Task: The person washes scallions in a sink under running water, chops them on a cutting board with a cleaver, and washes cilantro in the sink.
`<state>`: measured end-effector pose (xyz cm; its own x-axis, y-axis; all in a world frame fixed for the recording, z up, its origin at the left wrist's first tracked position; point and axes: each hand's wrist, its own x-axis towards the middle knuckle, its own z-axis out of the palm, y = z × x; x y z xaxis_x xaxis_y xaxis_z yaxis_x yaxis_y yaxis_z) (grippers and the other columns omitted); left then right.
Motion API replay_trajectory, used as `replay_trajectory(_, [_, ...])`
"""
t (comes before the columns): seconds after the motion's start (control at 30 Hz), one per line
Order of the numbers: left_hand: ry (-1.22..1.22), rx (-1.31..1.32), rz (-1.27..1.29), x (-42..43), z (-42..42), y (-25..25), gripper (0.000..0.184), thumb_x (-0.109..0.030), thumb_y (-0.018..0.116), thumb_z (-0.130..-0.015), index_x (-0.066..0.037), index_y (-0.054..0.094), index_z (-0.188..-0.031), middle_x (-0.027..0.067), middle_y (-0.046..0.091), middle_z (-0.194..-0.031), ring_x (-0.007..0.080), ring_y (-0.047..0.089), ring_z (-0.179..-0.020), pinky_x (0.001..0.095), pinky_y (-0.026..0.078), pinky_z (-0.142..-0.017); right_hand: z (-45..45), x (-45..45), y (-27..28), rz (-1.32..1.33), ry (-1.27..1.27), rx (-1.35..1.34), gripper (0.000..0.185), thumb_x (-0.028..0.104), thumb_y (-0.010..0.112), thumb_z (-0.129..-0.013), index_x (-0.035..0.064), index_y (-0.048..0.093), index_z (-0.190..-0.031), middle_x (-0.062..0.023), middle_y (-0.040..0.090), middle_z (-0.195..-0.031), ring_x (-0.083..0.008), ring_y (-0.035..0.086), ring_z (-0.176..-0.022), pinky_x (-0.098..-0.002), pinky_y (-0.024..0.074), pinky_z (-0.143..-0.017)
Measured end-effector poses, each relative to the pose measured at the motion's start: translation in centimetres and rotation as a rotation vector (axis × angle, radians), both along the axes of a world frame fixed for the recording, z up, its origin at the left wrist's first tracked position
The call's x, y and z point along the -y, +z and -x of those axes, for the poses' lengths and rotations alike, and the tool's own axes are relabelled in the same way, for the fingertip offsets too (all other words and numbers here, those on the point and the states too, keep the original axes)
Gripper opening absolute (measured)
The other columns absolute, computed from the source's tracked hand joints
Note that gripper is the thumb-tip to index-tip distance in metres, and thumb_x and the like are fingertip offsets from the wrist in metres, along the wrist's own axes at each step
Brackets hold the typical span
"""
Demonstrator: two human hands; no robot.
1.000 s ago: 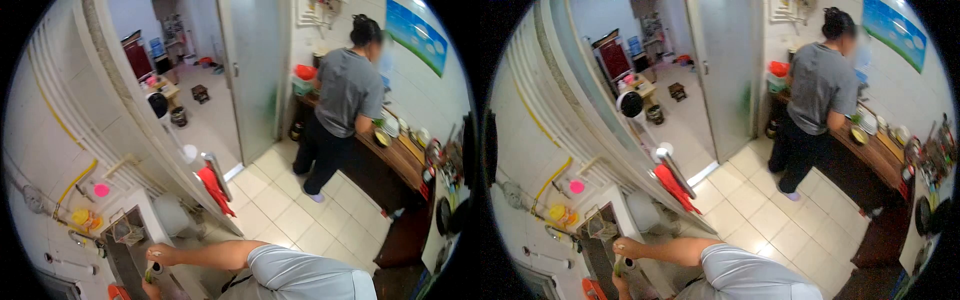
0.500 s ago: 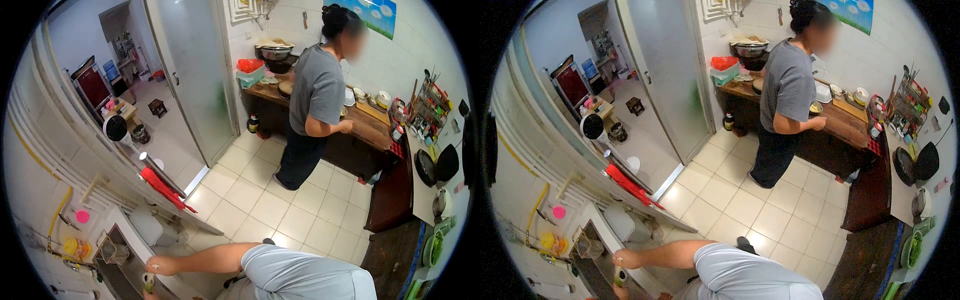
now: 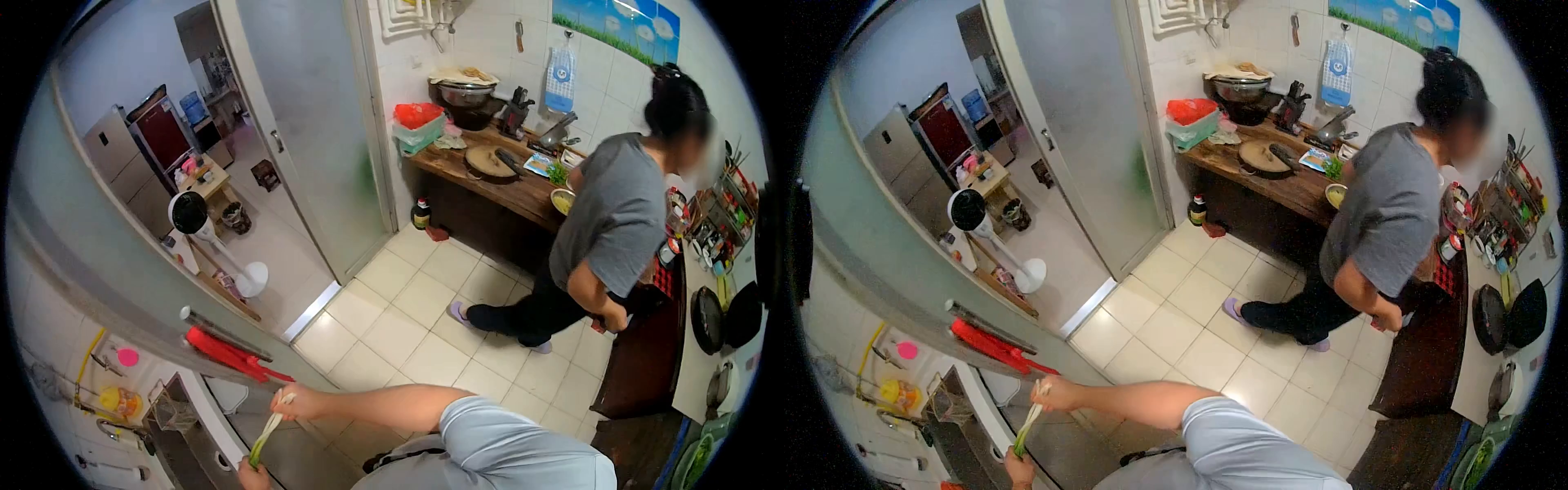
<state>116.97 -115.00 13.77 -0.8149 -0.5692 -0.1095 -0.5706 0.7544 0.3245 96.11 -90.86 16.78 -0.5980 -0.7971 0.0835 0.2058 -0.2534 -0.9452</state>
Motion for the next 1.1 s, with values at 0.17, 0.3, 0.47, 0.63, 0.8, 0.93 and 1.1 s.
replay_trajectory(0.17, [-0.268, 0.085, -0.123, -15.9, 6.7, 3.0, 0.012, -0.003, 0.056, -0.078, 0.003, 0.055, -0.088, 0.0201, 0.057, -0.078, 0.0338, 0.058, -0.069, 0.0399, 0.046, -0.067, 8.1, -14.8, 0.8, -0.102, 0.036, -0.008, 0.025, 0.023, 0.06, -0.086, -0.0005, 0.063, -0.094, -0.0098, 0.063, -0.081, -0.0136, 0.059, -0.062, -0.0261, 0.0502, -0.056])
replay_trajectory(0.3, [-0.499, -0.083, -0.283, -22.2, 15.3, -1.9, 0.019, -0.015, 0.057, -0.083, 0.001, 0.055, -0.093, 0.0234, 0.058, -0.074, 0.042, 0.058, -0.07, 0.0454, 0.046, -0.063, 12.9, -27.8, 2.5, -0.209, -0.223, 0.146, 0.021, 0.018, 0.06, -0.088, 0.0001, 0.063, -0.098, -0.007, 0.064, -0.087, -0.0145, 0.064, -0.074, -0.0253, 0.0551, -0.065])
replay_trajectory(0.47, [-0.837, -0.193, -0.264, -30.9, 30.7, 0.8, 0.017, -0.016, 0.057, -0.085, -0.003, 0.053, -0.095, 0.0238, 0.06, -0.079, 0.0442, 0.057, -0.074, 0.0473, 0.046, -0.064, 16.8, -41.3, 3.2, -0.193, -0.614, 0.235, 0.02, 0.014, 0.06, -0.089, -0.0026, 0.06, -0.101, -0.0101, 0.064, -0.09, -0.0159, 0.065, -0.072, -0.0253, 0.0562, -0.064])
replay_trajectory(0.63, [-1.053, -0.103, -0.253, -39.0, 44.5, 3.2, 0.022, -0.02, 0.062, -0.083, -0.005, 0.054, -0.097, 0.0214, 0.062, -0.081, 0.0422, 0.059, -0.08, 0.0467, 0.047, -0.066, 19.4, -49.7, 1.8, -0.044, -0.999, 0.399, 0.02, 0.01, 0.058, -0.089, -0.007, 0.059, -0.101, -0.0142, 0.064, -0.089, -0.0167, 0.066, -0.074, -0.0238, 0.0574, -0.066])
replay_trajectory(0.8, [-1.302, -0.05, -0.186, -46.6, 56.4, 2.9, 0.026, -0.022, 0.064, -0.083, -0.005, 0.054, -0.1, 0.0207, 0.063, -0.084, 0.0414, 0.059, -0.084, 0.0471, 0.047, -0.07, 24.1, -55.5, -0.4, -0.052, -1.254, 0.494, 0.02, 0.009, 0.058, -0.089, -0.006, 0.057, -0.102, -0.0146, 0.063, -0.09, -0.0199, 0.066, -0.074, -0.0239, 0.0578, -0.061])
replay_trajectory(0.93, [-1.428, -0.027, -0.295, -52.4, 64.8, 4.1, 0.029, -0.024, 0.063, -0.083, -0.006, 0.053, -0.103, 0.0199, 0.062, -0.09, 0.0406, 0.058, -0.087, 0.047, 0.046, -0.073, 28.9, -59.6, -1.2, -0.028, -1.386, 0.542, 0.019, 0.009, 0.058, -0.089, -0.0053, 0.058, -0.102, -0.015, 0.063, -0.09, -0.0208, 0.066, -0.071, -0.0254, 0.0579, -0.059])
replay_trajectory(1.1, [-1.566, 0.122, -0.076, -58.6, 74.7, 6.2, 0.029, -0.028, 0.062, -0.084, -0.006, 0.054, -0.101, 0.0183, 0.062, -0.095, 0.0387, 0.057, -0.091, 0.0461, 0.045, -0.076, 34.8, -63.8, -0.9, 0.07, -1.506, 0.578, 0.017, 0.008, 0.058, -0.089, -0.0031, 0.055, -0.102, -0.0139, 0.062, -0.088, -0.0206, 0.066, -0.071, -0.0246, 0.0575, -0.058])
